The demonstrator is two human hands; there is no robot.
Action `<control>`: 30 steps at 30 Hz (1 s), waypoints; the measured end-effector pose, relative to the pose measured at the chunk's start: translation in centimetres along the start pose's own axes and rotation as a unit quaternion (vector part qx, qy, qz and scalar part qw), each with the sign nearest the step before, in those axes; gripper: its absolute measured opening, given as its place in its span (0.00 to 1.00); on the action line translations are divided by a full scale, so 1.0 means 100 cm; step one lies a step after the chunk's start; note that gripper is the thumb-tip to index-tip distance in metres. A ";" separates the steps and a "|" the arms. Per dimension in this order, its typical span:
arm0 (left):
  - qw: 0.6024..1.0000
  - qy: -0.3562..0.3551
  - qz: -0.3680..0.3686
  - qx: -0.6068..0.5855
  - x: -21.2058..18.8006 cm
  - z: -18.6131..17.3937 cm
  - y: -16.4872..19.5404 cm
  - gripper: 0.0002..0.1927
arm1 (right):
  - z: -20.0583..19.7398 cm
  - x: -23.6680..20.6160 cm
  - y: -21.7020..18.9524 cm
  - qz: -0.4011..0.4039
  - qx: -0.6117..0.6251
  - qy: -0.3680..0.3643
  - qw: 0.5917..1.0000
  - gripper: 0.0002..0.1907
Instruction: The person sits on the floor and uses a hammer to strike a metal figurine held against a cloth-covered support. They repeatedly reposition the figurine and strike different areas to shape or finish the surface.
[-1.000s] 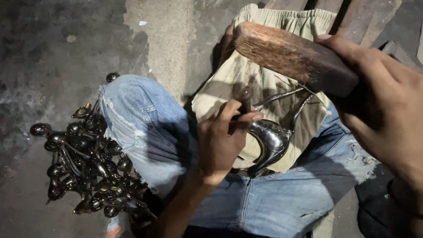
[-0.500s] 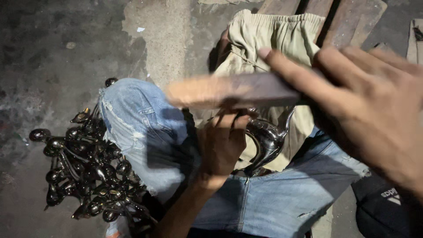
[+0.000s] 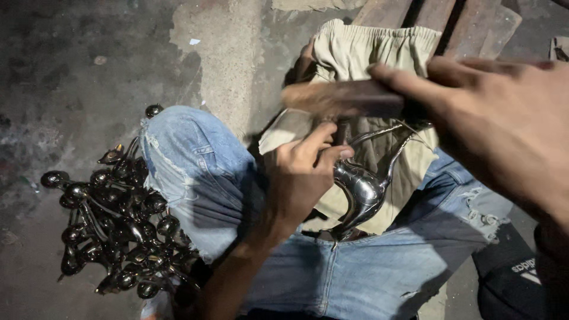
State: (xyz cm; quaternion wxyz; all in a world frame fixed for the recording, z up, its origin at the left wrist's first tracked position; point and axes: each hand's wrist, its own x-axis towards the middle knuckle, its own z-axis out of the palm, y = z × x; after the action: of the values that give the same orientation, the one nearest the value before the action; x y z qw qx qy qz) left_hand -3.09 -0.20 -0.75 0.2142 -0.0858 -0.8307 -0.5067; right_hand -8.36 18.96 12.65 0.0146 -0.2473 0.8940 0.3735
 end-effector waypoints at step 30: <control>0.948 -0.292 -0.025 -0.121 0.045 0.004 -0.015 0.19 | 0.072 -0.036 0.008 0.088 0.389 0.038 0.916 0.37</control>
State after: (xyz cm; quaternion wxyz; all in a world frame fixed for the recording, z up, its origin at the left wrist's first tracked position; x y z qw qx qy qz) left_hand -7.80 -0.91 -0.13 -0.0627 -0.2350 -0.7912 -0.5611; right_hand -6.75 25.86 8.72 0.0424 -0.1562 0.9867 -0.0134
